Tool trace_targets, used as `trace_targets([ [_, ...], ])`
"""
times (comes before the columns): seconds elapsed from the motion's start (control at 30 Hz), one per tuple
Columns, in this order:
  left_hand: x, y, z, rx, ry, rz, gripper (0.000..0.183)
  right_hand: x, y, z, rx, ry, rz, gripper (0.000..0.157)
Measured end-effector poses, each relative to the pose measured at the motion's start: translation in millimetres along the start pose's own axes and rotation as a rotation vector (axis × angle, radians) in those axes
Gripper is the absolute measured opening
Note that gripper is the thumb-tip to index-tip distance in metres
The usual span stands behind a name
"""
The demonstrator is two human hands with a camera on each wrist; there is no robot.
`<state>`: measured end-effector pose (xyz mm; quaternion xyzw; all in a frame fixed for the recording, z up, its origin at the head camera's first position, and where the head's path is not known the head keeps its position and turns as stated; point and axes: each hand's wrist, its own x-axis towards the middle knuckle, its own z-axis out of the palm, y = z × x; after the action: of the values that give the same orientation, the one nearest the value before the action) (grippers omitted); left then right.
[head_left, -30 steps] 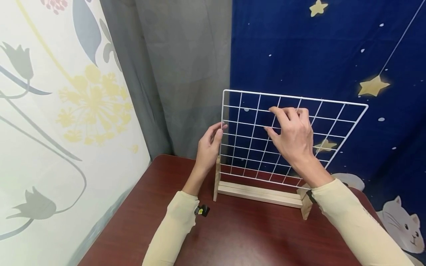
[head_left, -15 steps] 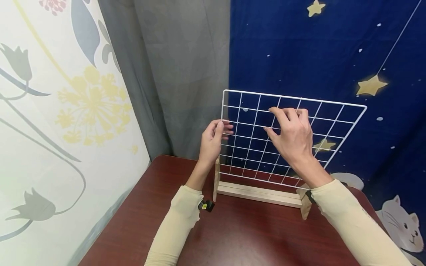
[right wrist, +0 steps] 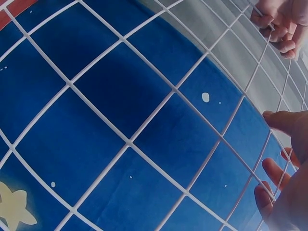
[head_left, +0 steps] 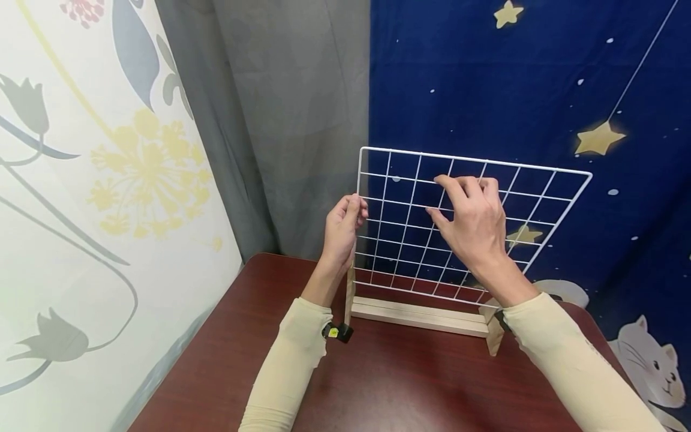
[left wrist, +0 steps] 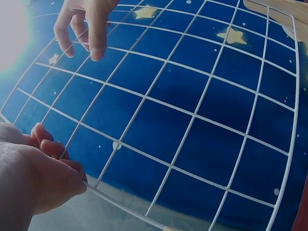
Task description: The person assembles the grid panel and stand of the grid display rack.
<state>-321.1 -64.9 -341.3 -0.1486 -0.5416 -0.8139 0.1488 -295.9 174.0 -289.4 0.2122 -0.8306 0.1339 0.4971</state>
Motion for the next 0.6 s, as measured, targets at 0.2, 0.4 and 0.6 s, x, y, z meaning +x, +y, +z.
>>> trace_targets([
  [0.2,0.2,-1.4,1.7,-0.062,0.012,0.003,0.024,0,3,-4.8,0.003,-0.047,-0.020,0.057],
  [0.4,2.6,-3.2,1.2,-0.088,0.036,0.016,0.024,2,9,-18.8,0.096,-0.043,-0.004,0.067],
  [0.6,2.5,-4.8,1.0,-0.093,0.049,0.013,0.024,-10,10,-34.3,0.241,0.127,0.067,0.054],
])
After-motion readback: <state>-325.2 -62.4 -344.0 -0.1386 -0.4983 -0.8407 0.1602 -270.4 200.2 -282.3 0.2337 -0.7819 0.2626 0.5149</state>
